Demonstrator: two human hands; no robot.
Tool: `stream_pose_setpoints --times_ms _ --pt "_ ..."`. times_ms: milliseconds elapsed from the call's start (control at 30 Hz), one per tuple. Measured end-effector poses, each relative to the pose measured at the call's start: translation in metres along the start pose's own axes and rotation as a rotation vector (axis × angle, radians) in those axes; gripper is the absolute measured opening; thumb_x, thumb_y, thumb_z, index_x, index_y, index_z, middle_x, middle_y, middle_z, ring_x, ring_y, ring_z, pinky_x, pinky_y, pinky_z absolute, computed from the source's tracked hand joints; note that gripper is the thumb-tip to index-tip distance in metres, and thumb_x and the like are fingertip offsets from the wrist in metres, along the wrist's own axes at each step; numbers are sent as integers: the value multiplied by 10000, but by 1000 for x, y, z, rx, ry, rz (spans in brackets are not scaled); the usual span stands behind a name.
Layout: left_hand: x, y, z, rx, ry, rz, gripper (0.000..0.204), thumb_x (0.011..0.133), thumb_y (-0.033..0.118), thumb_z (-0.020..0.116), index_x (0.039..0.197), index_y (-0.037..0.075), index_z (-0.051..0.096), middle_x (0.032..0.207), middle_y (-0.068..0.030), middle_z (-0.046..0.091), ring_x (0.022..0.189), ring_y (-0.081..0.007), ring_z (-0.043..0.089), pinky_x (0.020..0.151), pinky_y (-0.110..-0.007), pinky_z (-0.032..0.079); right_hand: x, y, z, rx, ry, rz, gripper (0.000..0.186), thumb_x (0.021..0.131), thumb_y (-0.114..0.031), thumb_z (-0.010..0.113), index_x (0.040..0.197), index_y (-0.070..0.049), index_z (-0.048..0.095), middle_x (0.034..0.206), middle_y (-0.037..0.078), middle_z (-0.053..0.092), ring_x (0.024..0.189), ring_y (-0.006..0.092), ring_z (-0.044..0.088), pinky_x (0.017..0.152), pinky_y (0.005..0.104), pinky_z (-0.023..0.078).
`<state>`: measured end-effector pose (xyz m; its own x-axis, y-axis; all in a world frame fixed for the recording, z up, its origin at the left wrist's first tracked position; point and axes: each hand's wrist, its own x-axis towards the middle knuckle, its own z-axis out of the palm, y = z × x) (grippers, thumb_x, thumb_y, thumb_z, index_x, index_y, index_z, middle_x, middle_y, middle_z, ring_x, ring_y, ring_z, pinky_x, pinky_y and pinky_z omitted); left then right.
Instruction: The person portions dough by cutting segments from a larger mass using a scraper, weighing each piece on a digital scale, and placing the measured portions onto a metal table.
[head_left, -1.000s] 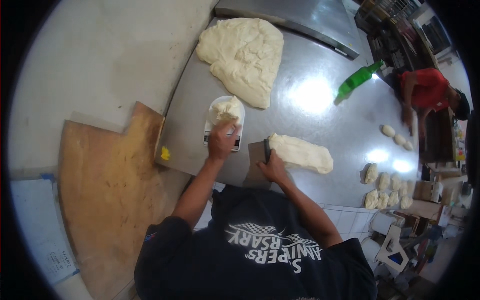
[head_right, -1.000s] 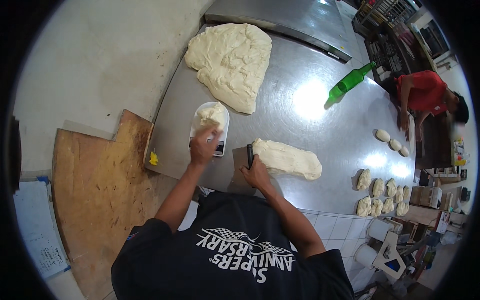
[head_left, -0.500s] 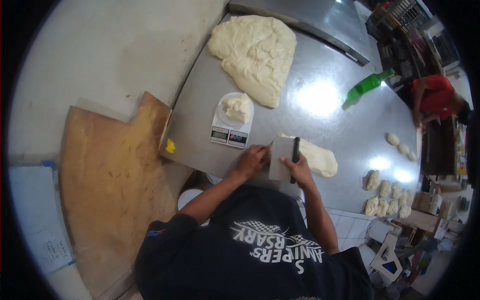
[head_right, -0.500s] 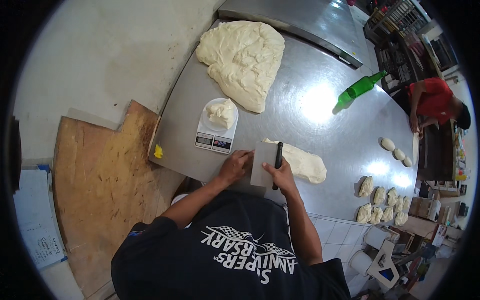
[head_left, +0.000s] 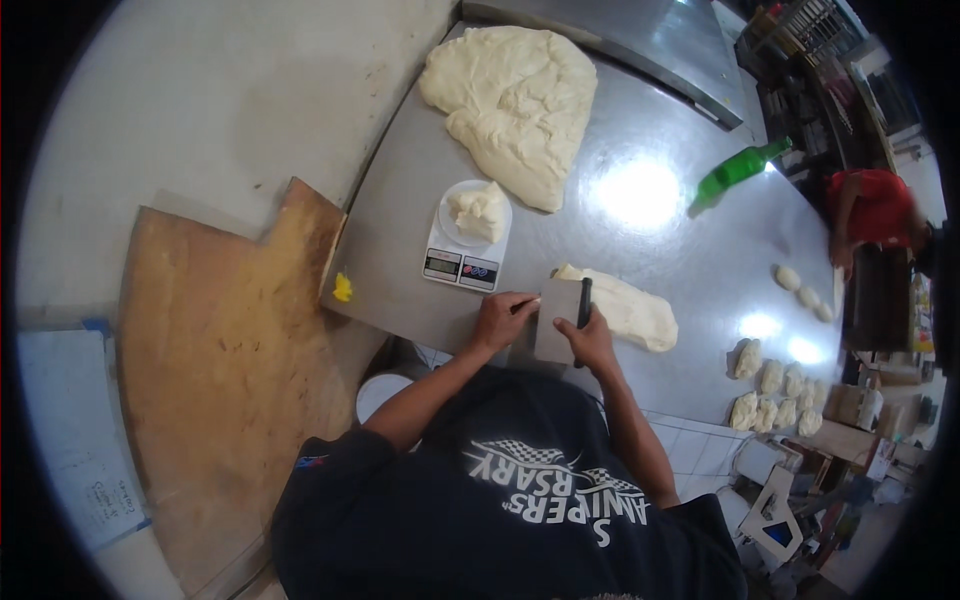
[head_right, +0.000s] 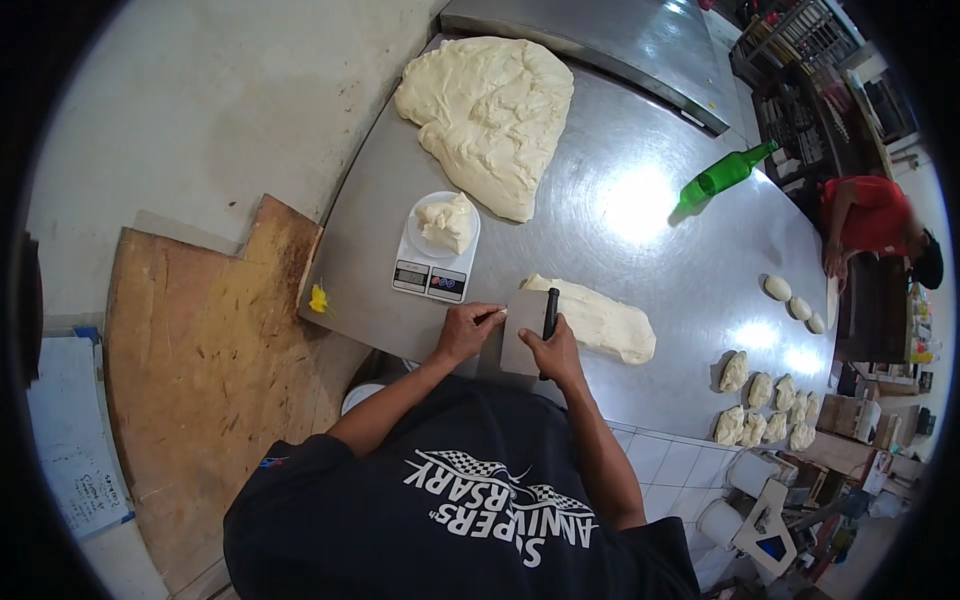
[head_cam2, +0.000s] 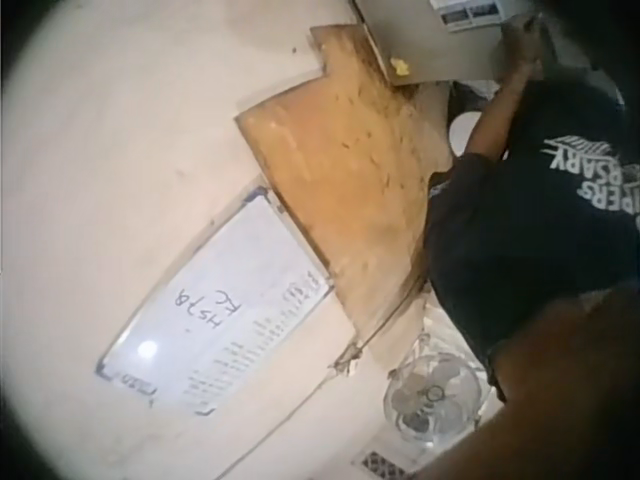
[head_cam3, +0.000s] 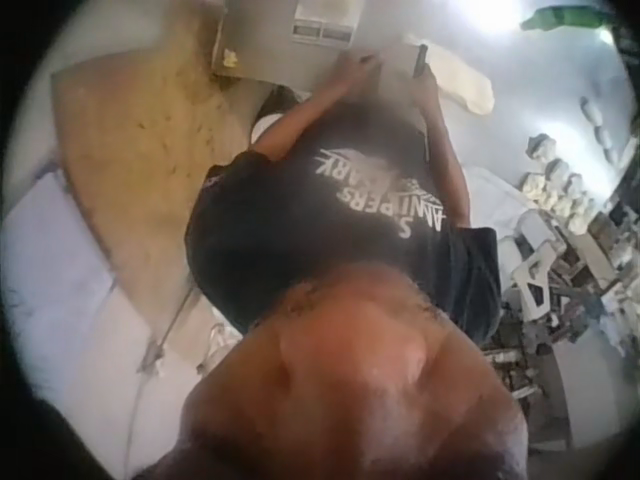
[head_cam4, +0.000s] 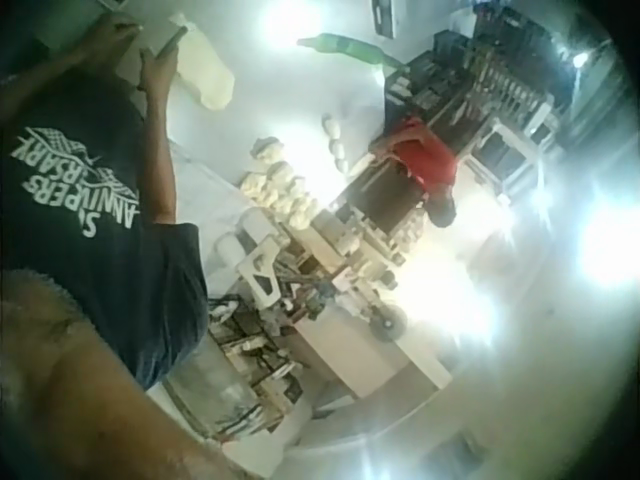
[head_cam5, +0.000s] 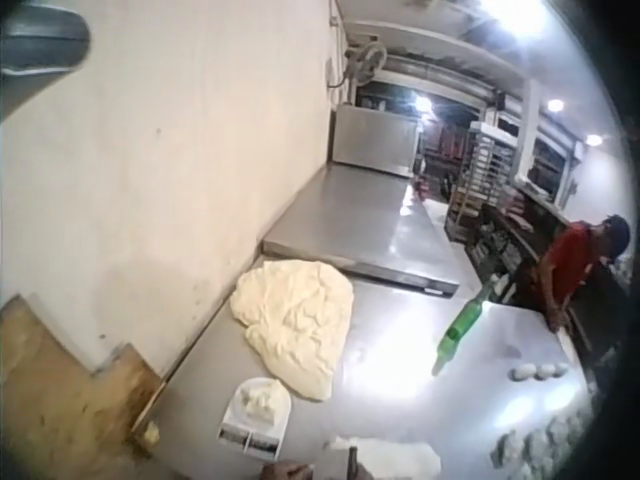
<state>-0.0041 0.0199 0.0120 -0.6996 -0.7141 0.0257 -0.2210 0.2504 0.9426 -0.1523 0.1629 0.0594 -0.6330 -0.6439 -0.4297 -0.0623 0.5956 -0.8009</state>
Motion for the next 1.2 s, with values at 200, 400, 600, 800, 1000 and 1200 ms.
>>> stream_pose_setpoints --times_ms 200,400,600,800,1000,1200 --pt "-2 14 -8 47 77 76 193 935 163 774 1035 -1 797 889 -151 771 734 -248 734 658 -347 545 -6 -20 10 72 21 43 468 870 -254 812 1143 58 595 918 197 726 712 264 714 568 389 559" --pt "0 23 -11 63 67 135 165 947 141 761 1028 1 792 876 -139 757 744 -237 725 655 -347 544 -2 -20 7 123 31 48 465 874 -248 816 1154 54 600 937 192 730 747 254 717 621 387 573" --pt "2 22 -10 -17 112 85 165 972 134 742 1056 -6 764 949 -136 763 803 -217 734 688 -332 562 -12 -40 -9 150 -128 105 510 897 -223 812 1264 60 600 1087 175 738 971 243 720 863 385 576" --pt "28 35 -25 -159 272 44 187 987 145 721 1091 -10 740 972 -131 749 825 -228 721 745 -343 569 -10 -37 -22 249 -128 93 540 902 -203 818 1305 74 588 1143 181 732 1022 243 714 905 378 574" --pt "88 25 -80 440 416 422 293 982 115 667 1257 24 713 1106 -149 704 1101 -330 622 1026 -458 474 -16 -40 -33 251 -42 174 532 897 -213 829 1283 74 602 1123 188 740 1013 233 719 887 376 584" --pt "101 -11 -95 729 214 515 561 905 302 749 1394 70 604 1331 -236 570 1355 -442 426 1192 -541 310 -18 -33 -27 231 -10 131 560 882 -267 834 1284 55 614 1129 169 741 1026 254 709 922 379 558"
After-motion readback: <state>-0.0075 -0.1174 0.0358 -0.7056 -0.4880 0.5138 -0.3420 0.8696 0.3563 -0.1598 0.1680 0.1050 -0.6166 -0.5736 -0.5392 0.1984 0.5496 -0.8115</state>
